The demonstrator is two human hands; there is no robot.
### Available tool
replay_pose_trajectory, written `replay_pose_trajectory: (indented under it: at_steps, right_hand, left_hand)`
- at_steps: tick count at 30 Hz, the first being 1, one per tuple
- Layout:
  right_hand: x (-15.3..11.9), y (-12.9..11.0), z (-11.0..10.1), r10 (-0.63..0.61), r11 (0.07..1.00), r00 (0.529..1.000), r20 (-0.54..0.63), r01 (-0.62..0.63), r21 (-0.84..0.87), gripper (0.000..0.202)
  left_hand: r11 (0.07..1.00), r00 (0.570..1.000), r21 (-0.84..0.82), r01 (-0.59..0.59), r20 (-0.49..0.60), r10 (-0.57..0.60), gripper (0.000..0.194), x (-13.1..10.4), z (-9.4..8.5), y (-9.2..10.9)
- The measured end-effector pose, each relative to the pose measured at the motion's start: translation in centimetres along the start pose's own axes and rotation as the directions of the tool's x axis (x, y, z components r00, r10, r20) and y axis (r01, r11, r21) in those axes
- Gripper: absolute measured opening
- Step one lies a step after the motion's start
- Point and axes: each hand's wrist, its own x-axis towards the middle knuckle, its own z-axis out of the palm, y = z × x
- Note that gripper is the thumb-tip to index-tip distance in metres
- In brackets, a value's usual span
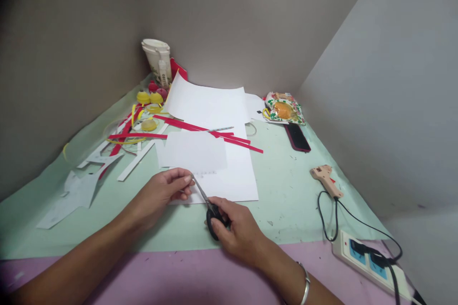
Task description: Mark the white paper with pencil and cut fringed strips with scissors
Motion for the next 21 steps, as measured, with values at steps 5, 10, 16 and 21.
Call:
replay_pose_trajectory:
  at_steps: [5, 10, 16, 21]
  right_hand:
    - [-0.08, 0.03, 0.00, -0.002, 1.000, 1.000, 0.003, 0.002, -0.002, 0.042]
    - [-0.05, -0.19, -0.07, 0.004, 1.000, 1.000, 0.004, -0.004, -0.001, 0.043]
    - [-0.01, -0.06, -0.01, 0.024, 1.000, 1.000, 0.005, -0.024, 0.002, 0.043]
    - [0.00, 0.13, 0.05, 0.043, 0.999, 0.999, -0.006, -0.043, 0.017, 0.042]
  left_hand:
    - [1.000, 1.000, 0.013, -0.004, 0.011, 0.004, 0.020, 0.17, -0.17, -0.18]
    - [1.000, 1.000, -0.002, 0.010, 0.008, -0.010, 0.021, 0.15, -0.17, -0.16]
    - [1.000, 1.000, 0.001, 0.008, 0.001, -0.008, 0.020, 0.04, -0.06, 0.04]
    - [0.998, 1.000, -0.054, 0.009, 0.014, -0.008, 0.017, -0.01, -0.03, 0.01]
